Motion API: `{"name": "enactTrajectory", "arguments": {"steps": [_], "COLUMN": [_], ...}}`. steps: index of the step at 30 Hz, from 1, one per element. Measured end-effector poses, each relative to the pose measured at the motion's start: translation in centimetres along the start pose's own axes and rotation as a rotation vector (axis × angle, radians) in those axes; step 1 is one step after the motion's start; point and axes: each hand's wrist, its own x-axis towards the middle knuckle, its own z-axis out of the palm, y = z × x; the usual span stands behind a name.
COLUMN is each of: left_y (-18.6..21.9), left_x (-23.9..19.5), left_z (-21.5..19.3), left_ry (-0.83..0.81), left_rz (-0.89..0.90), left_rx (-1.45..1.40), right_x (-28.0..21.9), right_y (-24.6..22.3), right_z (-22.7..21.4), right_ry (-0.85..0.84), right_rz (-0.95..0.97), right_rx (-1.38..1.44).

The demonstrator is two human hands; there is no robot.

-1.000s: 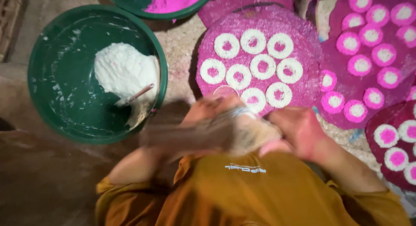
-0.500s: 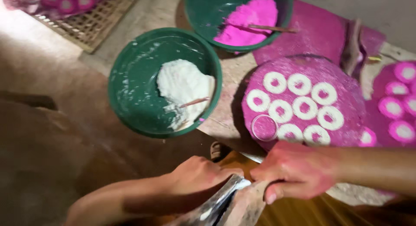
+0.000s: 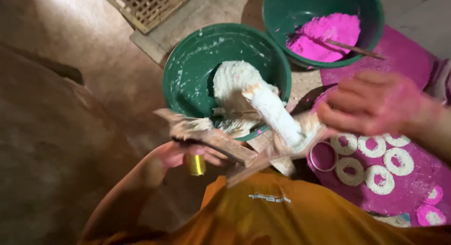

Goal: The person uses a handheld press to form pink and white circular items from powders. They repeatedly scoop pink powder into the press, then white powder, press the mixture, and release the formed circles onto a pink mat. The finished circles are arranged in rows on the mat.

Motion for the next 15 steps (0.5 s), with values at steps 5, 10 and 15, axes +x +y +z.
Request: {"name": "enactTrajectory", "arguments": {"steps": [5,10,15], "left_y": [-5.9,-7.0,-6.8], "left_x": [3.1,2.9,5.5], "left_z": [0.3,-6.2,-9.2], "left_ry": [0.044,0.945,1.300], "left_rz": [0.179,0.468,0.598], "left_rx": [-0.401,0.365,0.610], "right_x": [6.2,9.7,11.0], "right_y": [3.0,-1.8,-7.2], "right_z": [4.8,14.4,22.8], "right_ry": [0.186,-0.457,-0.762], "right_rz": [0.093,0.751,0.544], "right_rx": [-0.306,0.514,0.636]}}
